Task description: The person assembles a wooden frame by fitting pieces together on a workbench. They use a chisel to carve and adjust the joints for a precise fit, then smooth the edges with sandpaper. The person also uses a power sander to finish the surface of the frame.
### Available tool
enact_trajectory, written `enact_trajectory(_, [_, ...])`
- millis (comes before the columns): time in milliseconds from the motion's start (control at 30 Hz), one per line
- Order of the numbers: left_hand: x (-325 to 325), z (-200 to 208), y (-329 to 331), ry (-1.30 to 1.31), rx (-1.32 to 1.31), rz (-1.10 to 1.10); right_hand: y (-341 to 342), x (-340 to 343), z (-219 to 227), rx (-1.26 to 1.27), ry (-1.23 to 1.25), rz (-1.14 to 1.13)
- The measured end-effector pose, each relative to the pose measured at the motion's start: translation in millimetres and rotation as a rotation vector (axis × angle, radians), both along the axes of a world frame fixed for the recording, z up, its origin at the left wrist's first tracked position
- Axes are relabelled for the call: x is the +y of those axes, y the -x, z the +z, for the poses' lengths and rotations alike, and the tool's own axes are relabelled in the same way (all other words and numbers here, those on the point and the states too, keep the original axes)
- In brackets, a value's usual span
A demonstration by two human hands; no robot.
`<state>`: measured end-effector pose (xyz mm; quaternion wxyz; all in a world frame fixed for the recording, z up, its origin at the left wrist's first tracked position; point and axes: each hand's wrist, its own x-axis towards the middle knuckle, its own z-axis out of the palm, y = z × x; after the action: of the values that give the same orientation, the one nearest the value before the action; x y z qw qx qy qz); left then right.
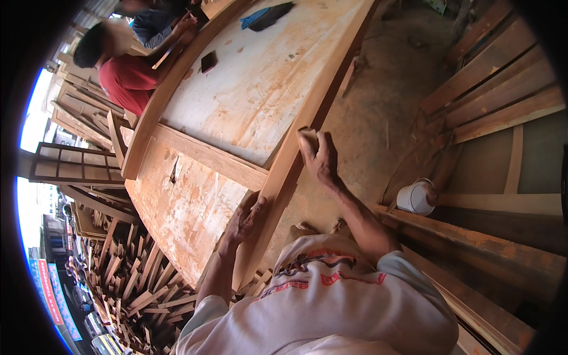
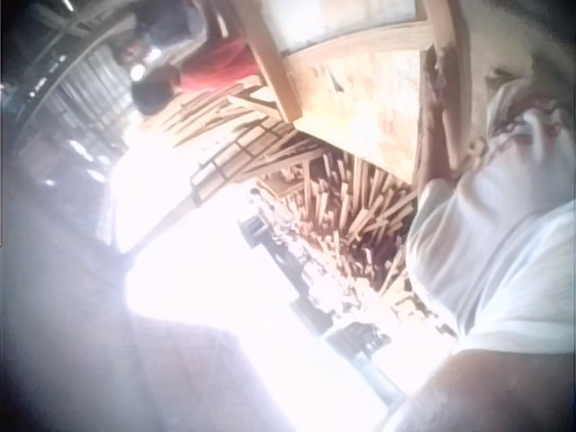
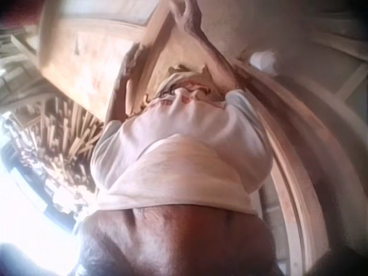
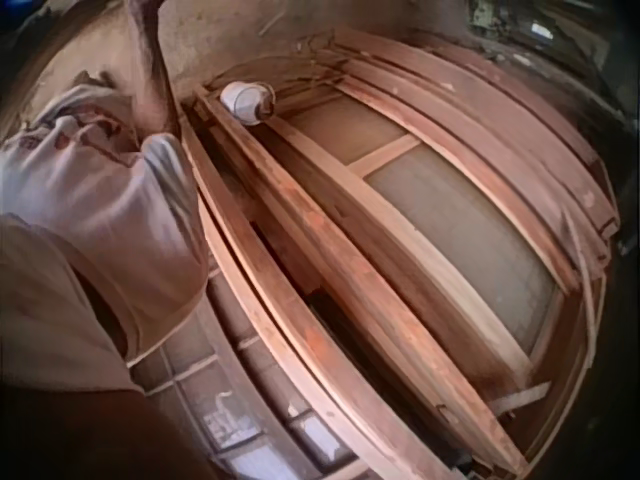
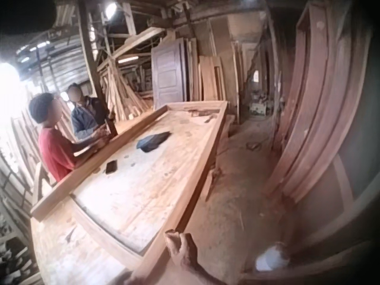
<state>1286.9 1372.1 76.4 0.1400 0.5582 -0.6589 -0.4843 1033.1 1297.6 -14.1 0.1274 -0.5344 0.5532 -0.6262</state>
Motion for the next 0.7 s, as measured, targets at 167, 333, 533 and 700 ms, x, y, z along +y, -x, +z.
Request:
enact_trajectory(167, [-51.1,-20.3,17.5,-0.041,-0.027,-0.004,-1.2,6.9,-2.9,0.110,0.040,0.119])
enact_trajectory(333, [-112.9,-3.4,63.3,-0.067,0.013,-0.117,61.8,-86.9,-10.9,0.040,-0.001,-0.034])
enact_trajectory(533, [-182.7,-18.9,115.6,-0.157,0.139,-0.102,151.1,-183.2,2.3,0.022,-0.103,-0.081])
enact_trajectory(700, [-202.4,5.7,136.8,-0.316,0.209,-0.146,164.4,-183.0,-1.9,0.050,-0.114,-0.021])
